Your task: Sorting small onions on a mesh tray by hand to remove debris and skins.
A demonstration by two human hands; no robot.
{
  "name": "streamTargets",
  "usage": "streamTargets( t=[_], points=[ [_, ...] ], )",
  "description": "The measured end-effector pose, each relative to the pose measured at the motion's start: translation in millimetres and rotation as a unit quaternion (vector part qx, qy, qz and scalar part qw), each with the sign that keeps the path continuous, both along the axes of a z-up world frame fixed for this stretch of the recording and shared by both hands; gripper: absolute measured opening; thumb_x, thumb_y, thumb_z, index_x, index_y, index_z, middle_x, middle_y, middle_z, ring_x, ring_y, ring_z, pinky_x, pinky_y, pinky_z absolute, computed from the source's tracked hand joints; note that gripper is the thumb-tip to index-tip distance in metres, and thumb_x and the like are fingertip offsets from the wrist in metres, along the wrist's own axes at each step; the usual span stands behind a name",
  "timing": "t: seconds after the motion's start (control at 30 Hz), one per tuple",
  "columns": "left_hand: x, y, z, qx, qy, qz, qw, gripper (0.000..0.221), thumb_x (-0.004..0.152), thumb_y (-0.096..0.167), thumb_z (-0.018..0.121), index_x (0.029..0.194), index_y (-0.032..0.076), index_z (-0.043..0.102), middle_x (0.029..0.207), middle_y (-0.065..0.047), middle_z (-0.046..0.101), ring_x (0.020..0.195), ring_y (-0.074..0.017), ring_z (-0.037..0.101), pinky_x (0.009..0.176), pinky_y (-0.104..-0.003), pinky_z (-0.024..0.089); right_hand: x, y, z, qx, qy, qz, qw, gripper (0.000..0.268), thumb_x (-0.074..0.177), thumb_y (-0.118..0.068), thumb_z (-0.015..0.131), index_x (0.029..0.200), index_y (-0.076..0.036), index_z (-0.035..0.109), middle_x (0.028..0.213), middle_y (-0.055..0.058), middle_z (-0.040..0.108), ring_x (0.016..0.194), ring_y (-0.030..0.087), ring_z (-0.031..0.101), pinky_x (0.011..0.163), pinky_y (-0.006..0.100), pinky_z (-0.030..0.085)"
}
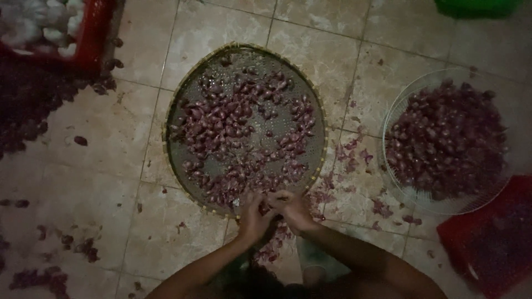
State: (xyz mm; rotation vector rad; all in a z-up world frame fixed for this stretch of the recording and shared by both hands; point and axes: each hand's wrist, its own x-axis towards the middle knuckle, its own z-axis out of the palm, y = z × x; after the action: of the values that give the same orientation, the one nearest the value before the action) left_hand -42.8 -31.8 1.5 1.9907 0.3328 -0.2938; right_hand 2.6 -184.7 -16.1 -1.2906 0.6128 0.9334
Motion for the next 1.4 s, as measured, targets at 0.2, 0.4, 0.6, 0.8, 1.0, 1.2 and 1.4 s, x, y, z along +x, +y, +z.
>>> streamTargets(
  t=[0.2, 0.4, 0.6, 0.8, 1.0, 1.2, 1.4],
  points=[
    [-6, 1, 1, -0.051, 0.033, -0.016, 0.998, 0.032, 0.078, 0.027, 0.091, 0.098, 0.011, 0.072, 0.084, -0.014, 0.062, 0.082, -0.0382, 0.068, 0.074, -0.045, 0.055, 17, -5, 24, -0.061, -0.035, 0.063, 0.996, 0.021, 0.087, -0.02, 0.078, 0.091, 0.0, 0.076, 0.074, 0.022, 0.07, 0.062, 0.026, 0.07, 0.05, 0.037, 0.058],
    [-1, -1, -12, -0.115, 0.053, 0.022, 0.992, 0.054, 0.074, 0.023, 0.096, 0.117, 0.006, 0.067, 0.092, -0.016, 0.069, 0.087, -0.0338, 0.069, 0.078, -0.046, 0.054, 0, -11, -15, -0.114, -0.151, 0.134, 0.973, 0.01, 0.086, -0.013, 0.078, 0.092, -0.007, 0.076, 0.072, 0.017, 0.071, 0.069, 0.025, 0.068, 0.061, 0.037, 0.055],
    [3, 16, -34, -0.244, 0.191, 0.067, 0.948, 0.055, 0.076, 0.03, 0.097, 0.12, 0.009, 0.072, 0.1, -0.017, 0.077, 0.082, -0.0262, 0.072, 0.07, -0.041, 0.06, 15, -27, -5, -0.172, -0.291, 0.182, 0.923, 0.021, 0.098, -0.031, 0.065, 0.095, -0.016, 0.08, 0.086, 0.011, 0.08, 0.082, 0.033, 0.077, 0.075, 0.041, 0.058],
    [21, 32, -30, -0.311, 0.227, 0.19, 0.903, 0.028, 0.081, -0.001, 0.06, 0.104, -0.01, 0.073, 0.071, -0.028, 0.071, 0.057, -0.0337, 0.073, 0.053, -0.044, 0.06, 93, -55, 61, -0.264, -0.352, 0.434, 0.786, 0.035, 0.097, -0.007, 0.057, 0.13, 0.001, 0.064, 0.1, 0.034, 0.073, 0.095, 0.055, 0.068, 0.073, 0.065, 0.051],
    [40, 36, -26, -0.315, 0.223, 0.169, 0.907, 0.032, 0.086, 0.002, 0.063, 0.114, -0.009, 0.072, 0.092, -0.03, 0.072, 0.06, -0.0281, 0.07, 0.045, -0.039, 0.054, 161, -22, 81, -0.224, -0.107, 0.231, 0.941, 0.034, 0.102, -0.041, 0.047, 0.103, -0.007, 0.055, 0.093, 0.01, 0.058, 0.078, 0.024, 0.059, 0.071, 0.038, 0.049],
    [39, 32, -50, -0.303, 0.219, 0.155, 0.915, 0.034, 0.087, 0.012, 0.079, 0.114, -0.008, 0.073, 0.097, -0.028, 0.069, 0.063, -0.0293, 0.073, 0.046, -0.037, 0.06, 128, -45, 38, -0.188, -0.384, 0.269, 0.863, 0.031, 0.101, -0.025, 0.053, 0.106, 0.0, 0.071, 0.095, 0.024, 0.07, 0.078, 0.049, 0.07, 0.062, 0.052, 0.056],
    [37, 10, -59, -0.28, 0.2, 0.091, 0.934, 0.042, 0.086, 0.034, 0.088, 0.118, 0.008, 0.078, 0.109, -0.023, 0.073, 0.081, -0.0314, 0.076, 0.061, -0.04, 0.066, 43, -25, -52, -0.049, -0.074, 0.143, 0.986, 0.023, 0.096, -0.019, 0.059, 0.107, -0.01, 0.076, 0.065, 0.018, 0.072, 0.054, 0.032, 0.071, 0.045, 0.039, 0.057]
  ],
)
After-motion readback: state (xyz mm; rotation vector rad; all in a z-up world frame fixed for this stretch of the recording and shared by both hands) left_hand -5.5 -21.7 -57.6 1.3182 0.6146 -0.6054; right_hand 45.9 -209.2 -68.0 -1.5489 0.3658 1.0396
